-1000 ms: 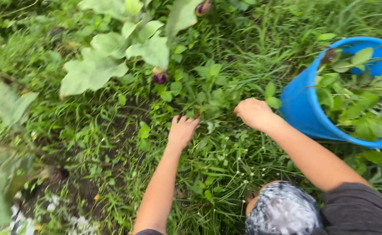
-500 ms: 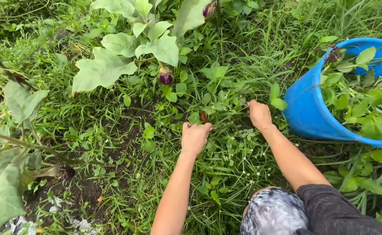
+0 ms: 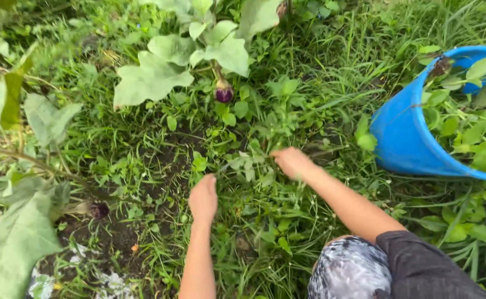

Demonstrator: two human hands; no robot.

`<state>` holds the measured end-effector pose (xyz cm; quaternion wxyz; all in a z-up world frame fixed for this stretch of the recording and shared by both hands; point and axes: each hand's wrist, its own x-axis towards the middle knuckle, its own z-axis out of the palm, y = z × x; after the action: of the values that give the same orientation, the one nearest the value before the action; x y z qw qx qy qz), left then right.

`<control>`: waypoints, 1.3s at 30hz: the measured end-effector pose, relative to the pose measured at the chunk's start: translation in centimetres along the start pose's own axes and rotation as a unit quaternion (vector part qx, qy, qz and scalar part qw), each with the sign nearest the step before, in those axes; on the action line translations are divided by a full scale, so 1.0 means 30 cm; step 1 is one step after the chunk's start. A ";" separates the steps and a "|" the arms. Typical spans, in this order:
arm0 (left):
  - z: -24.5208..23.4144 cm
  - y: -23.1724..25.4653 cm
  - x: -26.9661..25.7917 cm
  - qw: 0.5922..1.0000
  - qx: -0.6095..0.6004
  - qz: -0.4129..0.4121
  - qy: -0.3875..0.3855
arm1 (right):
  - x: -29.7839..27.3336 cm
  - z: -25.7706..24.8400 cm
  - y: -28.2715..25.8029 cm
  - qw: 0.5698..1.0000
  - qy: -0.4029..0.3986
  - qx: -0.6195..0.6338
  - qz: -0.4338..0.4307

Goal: Weeding around eggplant plants in a garden and placing the weeds into a blue bucket.

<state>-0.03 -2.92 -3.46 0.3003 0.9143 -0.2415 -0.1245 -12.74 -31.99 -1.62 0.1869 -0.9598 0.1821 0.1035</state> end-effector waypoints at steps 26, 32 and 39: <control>0.240 0.005 -0.132 0.977 0.072 -0.042 -0.197 | 0.089 0.266 -0.301 0.889 -0.351 -0.263 -0.133; 0.312 -0.046 -0.149 0.990 0.011 -0.034 -0.138 | 0.293 0.506 -0.165 0.876 -0.379 -0.257 -0.151; 0.391 -0.054 -0.153 0.991 -0.045 -0.029 -0.124 | 0.112 0.357 -0.292 0.891 -0.231 -0.305 -0.245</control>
<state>-7.72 -5.14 -13.31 0.3048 0.8842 -0.2440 -0.2563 -7.68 -21.21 -9.43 -0.0585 -0.9327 -0.1478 0.3236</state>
